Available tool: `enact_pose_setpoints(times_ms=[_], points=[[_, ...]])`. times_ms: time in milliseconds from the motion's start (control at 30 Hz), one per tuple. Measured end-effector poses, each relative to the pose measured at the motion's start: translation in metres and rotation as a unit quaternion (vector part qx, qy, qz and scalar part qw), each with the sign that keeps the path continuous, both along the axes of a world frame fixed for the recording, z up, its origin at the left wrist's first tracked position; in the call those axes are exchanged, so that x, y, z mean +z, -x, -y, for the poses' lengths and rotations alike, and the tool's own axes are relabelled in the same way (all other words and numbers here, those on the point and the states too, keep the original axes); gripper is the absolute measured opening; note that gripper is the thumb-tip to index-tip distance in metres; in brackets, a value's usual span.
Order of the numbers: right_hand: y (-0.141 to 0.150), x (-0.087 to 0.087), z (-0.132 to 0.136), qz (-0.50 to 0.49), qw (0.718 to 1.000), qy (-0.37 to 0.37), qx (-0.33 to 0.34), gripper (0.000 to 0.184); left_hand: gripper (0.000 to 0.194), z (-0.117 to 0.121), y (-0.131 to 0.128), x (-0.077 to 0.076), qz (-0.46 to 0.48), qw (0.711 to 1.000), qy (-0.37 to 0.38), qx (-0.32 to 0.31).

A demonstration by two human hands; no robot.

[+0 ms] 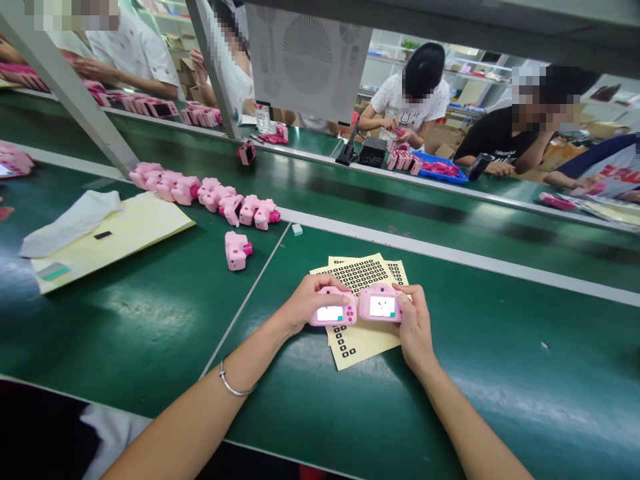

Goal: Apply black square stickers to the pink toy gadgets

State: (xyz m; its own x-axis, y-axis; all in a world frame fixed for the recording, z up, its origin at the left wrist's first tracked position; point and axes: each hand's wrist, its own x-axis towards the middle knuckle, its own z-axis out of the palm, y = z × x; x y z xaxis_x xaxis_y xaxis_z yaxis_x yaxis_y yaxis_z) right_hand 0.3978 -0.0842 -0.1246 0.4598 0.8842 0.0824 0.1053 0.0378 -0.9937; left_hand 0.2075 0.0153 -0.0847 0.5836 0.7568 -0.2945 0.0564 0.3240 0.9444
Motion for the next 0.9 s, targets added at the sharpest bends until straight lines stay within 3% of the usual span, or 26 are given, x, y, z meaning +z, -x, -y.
enact_pose_setpoints(times_ms=[200,367,500,567,667,733,900], points=[[0.004,-0.001,0.0,0.141,0.987,0.065,0.032,0.042,0.039,-0.002,0.01,0.008,0.052,0.998,0.015,0.045],[-0.003,-0.004,-0.006,0.282,0.956,0.037,0.071,0.038,0.037,-0.006,0.018,0.012,0.063,0.996,0.032,0.054],[0.0,0.006,0.003,0.335,0.942,-0.017,0.023,0.033,0.035,-0.006,0.019,0.012,0.066,0.994,0.051,0.064],[0.007,0.013,0.013,0.334,0.938,-0.002,0.088,0.021,0.038,-0.004,0.018,0.012,0.063,0.993,0.06,0.076],[0.018,0.016,0.029,0.319,0.916,0.093,0.224,0.015,0.043,0.0,0.015,0.013,0.047,0.993,0.062,0.087],[0.024,0.014,0.037,0.32,0.909,0.129,0.235,0.012,0.045,0.003,0.014,0.014,0.041,0.992,0.071,0.094],[0.027,0.011,0.039,0.336,0.901,0.141,0.236,0.01,0.053,0.01,0.011,0.016,0.041,0.989,0.098,0.105]])
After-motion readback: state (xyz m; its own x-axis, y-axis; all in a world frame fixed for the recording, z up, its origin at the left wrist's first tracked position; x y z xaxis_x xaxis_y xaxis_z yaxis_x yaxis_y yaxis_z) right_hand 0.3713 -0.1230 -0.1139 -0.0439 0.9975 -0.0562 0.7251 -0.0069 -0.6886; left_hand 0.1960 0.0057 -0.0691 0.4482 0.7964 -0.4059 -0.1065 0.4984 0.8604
